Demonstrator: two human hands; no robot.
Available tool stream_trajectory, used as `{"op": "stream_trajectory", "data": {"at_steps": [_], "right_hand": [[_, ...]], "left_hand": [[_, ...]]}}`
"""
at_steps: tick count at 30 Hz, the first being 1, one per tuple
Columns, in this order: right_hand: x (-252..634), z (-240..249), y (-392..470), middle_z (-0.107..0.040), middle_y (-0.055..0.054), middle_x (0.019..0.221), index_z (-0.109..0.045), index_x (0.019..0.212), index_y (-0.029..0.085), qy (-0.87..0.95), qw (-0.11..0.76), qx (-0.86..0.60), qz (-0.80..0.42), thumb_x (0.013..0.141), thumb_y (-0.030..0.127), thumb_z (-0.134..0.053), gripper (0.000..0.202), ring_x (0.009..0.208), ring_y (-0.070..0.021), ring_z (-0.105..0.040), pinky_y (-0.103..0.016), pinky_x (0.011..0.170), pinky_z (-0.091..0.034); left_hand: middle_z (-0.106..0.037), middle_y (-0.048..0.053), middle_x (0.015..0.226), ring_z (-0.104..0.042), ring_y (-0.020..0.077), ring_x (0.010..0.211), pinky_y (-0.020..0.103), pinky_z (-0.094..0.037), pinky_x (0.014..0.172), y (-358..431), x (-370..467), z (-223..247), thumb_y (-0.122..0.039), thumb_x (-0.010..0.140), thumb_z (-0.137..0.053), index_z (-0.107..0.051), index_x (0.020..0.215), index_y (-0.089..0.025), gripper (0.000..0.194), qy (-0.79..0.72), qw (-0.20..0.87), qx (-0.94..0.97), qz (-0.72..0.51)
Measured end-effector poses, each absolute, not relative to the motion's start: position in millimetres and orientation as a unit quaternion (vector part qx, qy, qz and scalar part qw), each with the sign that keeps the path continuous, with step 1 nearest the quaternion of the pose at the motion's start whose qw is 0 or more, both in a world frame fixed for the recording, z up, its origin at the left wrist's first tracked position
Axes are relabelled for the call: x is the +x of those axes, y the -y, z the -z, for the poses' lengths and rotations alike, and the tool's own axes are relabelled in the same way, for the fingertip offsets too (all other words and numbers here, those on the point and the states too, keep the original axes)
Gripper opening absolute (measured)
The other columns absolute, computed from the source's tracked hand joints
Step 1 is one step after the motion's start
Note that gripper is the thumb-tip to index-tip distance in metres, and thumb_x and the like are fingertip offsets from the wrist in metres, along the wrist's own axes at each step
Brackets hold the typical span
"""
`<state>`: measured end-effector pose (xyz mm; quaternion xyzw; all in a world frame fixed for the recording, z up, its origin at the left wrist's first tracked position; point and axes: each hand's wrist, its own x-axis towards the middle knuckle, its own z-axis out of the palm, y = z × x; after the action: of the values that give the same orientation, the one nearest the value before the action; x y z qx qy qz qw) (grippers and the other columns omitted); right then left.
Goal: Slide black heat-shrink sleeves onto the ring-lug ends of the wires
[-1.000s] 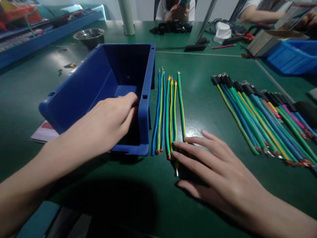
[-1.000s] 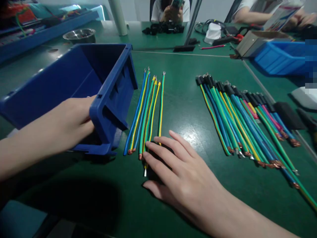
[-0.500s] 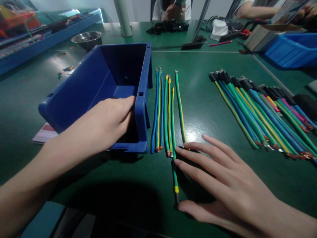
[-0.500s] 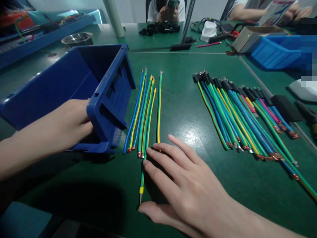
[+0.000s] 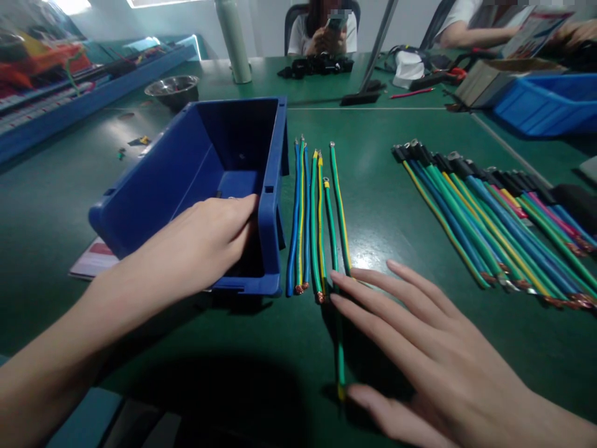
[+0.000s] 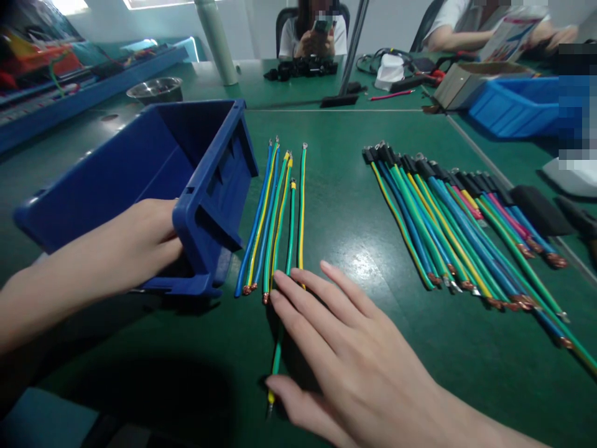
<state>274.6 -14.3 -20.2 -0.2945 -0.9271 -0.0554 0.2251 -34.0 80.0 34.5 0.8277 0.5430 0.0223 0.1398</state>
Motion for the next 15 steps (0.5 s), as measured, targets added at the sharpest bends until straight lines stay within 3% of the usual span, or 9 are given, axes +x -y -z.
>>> {"op": "stream_trajectory", "data": {"at_steps": [5,11,15], "right_hand": [[268.0,19.2,14.8,-0.089,-0.003,0.137,-0.085,0.134,0.015,0.918,0.248,-0.308,0.04,0.123,0.028,-0.05,0.039,0.123,-0.0208,-0.086,-0.041,0.127,-0.061],[268.1,21.5,15.9,-0.086,-0.005,0.143,-0.085,0.131,0.014,0.899,0.265,-0.332,0.103,0.12,0.028,-0.056,0.034,0.131,-0.0341,-0.084,-0.059,0.116,-0.068],[265.5,20.5,18.8,-0.091,-0.003,0.131,-0.087,0.126,0.014,0.907,0.271,-0.314,0.073,0.12,0.027,-0.057,0.033,0.125,-0.0256,-0.085,-0.045,0.125,-0.062]], "left_hand": [[-0.079,0.015,0.105,-0.08,0.0326,0.092,0.046,-0.06,0.083,-80.2,-31.8,-37.0,-0.035,0.104,-0.03,-0.059,0.106,-0.025,0.03,-0.55,0.132,0.825,-0.006],[-0.075,0.014,0.102,-0.075,0.0317,0.089,0.048,-0.055,0.084,-78.2,-30.6,-39.5,-0.035,0.107,-0.028,-0.053,0.1,-0.025,0.028,-0.553,0.108,0.826,-0.013],[-0.072,0.013,0.095,-0.073,0.0331,0.088,0.05,-0.054,0.084,-78.5,-33.1,-36.5,-0.033,0.108,-0.032,-0.054,0.099,-0.025,0.025,-0.555,0.084,0.827,-0.038]]}}
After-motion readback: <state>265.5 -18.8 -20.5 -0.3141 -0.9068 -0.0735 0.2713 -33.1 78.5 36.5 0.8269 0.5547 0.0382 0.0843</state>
